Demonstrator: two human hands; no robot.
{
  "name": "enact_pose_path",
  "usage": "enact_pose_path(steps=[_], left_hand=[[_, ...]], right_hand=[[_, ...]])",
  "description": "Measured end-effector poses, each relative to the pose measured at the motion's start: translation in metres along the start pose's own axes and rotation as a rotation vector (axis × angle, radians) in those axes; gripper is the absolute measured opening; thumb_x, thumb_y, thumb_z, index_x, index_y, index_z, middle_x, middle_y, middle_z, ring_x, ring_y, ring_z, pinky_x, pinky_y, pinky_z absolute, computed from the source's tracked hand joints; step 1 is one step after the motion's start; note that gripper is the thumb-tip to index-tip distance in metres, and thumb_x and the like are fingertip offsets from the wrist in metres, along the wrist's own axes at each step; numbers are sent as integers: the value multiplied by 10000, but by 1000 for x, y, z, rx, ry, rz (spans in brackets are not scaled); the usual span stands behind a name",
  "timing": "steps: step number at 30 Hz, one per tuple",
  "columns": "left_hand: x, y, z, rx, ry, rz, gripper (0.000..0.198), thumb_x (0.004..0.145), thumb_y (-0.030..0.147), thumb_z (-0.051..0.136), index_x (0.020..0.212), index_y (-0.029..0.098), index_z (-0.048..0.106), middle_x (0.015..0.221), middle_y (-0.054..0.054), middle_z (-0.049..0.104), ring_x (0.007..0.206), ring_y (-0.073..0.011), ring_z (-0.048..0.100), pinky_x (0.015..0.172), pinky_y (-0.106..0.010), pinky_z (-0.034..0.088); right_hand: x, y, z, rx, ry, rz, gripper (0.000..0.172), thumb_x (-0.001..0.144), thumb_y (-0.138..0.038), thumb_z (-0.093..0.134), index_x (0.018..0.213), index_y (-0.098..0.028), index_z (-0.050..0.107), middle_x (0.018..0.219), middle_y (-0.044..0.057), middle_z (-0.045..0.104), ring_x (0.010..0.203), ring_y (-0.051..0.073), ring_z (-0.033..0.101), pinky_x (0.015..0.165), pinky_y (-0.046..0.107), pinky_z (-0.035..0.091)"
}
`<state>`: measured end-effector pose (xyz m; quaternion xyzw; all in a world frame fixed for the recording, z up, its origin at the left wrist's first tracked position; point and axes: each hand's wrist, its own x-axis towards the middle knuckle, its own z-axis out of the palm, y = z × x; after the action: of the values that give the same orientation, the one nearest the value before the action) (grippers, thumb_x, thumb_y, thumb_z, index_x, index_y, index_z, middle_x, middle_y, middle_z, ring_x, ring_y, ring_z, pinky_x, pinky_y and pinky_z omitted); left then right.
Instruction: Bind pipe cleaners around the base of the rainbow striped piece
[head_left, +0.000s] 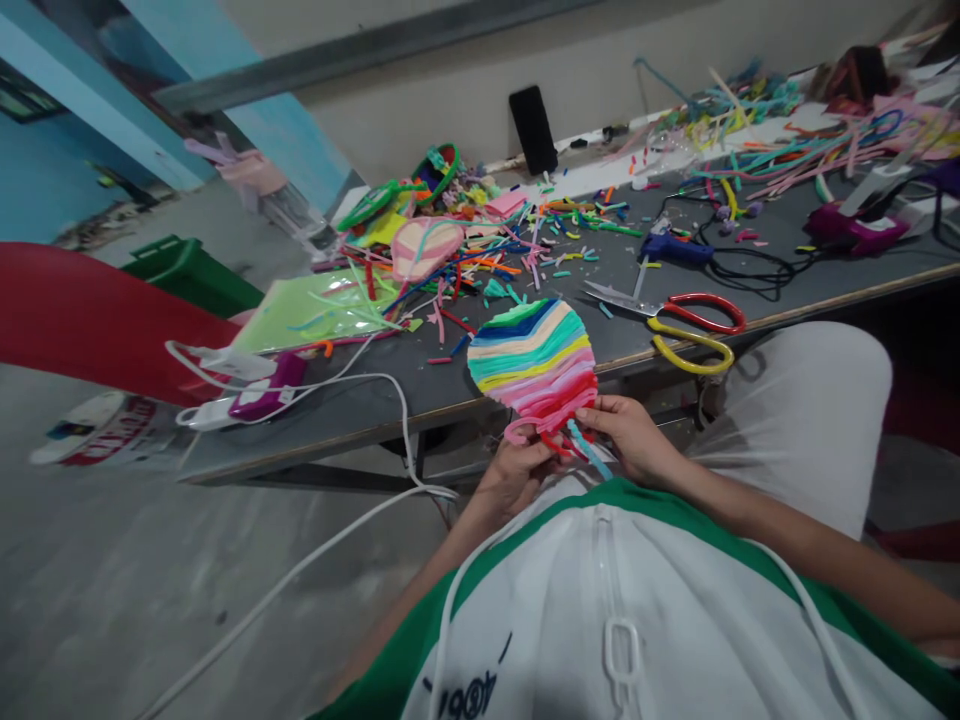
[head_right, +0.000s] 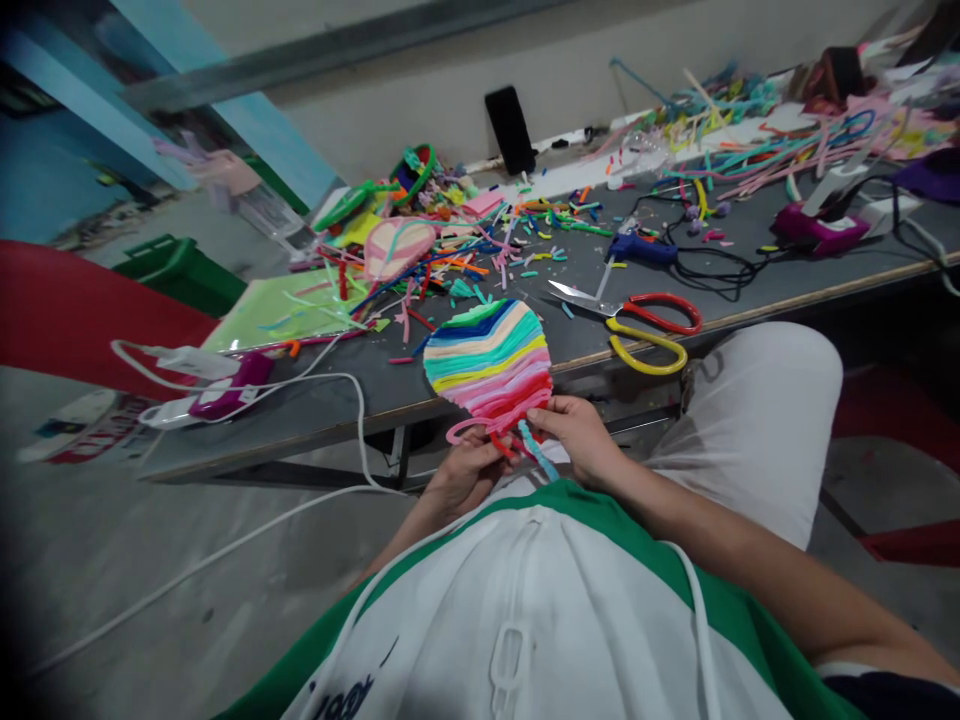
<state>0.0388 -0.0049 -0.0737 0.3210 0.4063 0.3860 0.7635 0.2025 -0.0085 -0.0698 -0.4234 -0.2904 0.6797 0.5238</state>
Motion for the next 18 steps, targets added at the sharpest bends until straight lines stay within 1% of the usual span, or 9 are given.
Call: enact_pose_path(steps=[2,5,8,11,14,16,18], left_hand=[[1,-2,6,-53,56,-27,252,582,202,778,759,118,620,621,-11,636,544,-105,610,485,-167,486],[0,-2,13,-83,115,-78,299,547,231,805,738,126,602,571,1,628,495,-89,595,465,-146,474],[-3,0,15,-76,113,-99,307,555,270,803,723,125,591,496,7,595,437,-82,563,430,-142,450],[-4,-1,13,-60,106,-84,284,600,283,776,725,129,573,528,5,606,436,-74,556,417,-141,429],[0,-8,13,-21,85,19,274,653,325,735,719,142,542,565,10,610,442,-83,554,412,-164,415],[4,-15,13,17,93,147,264,682,341,709,735,157,528,529,34,578,428,-89,537,419,-184,408],[9,-21,13,62,131,272,250,696,339,698,776,169,533,511,50,557,434,-89,523,451,-199,414]], right_hand=[[1,1,0,-15,4,-14,210,609,-319,731,681,-135,658,603,-2,611,521,88,481,543,246,364],[1,1,-1,-22,19,-19,209,621,-320,724,678,-131,653,592,-10,593,520,82,467,537,241,350],[1,0,0,-28,25,-26,210,615,-318,724,655,-127,647,580,-13,583,526,82,461,540,239,342],[1,0,2,-31,32,-37,205,606,-312,728,618,-128,638,567,-13,582,525,83,455,536,239,332],[2,3,4,-1,15,-38,198,611,-313,728,634,-137,642,574,-6,598,526,94,475,545,249,346],[2,5,5,36,-6,-14,204,609,-316,733,674,-139,655,599,6,621,540,111,508,564,263,372],[3,7,6,67,1,10,212,595,-309,742,691,-138,662,618,14,636,557,122,532,584,272,391]])
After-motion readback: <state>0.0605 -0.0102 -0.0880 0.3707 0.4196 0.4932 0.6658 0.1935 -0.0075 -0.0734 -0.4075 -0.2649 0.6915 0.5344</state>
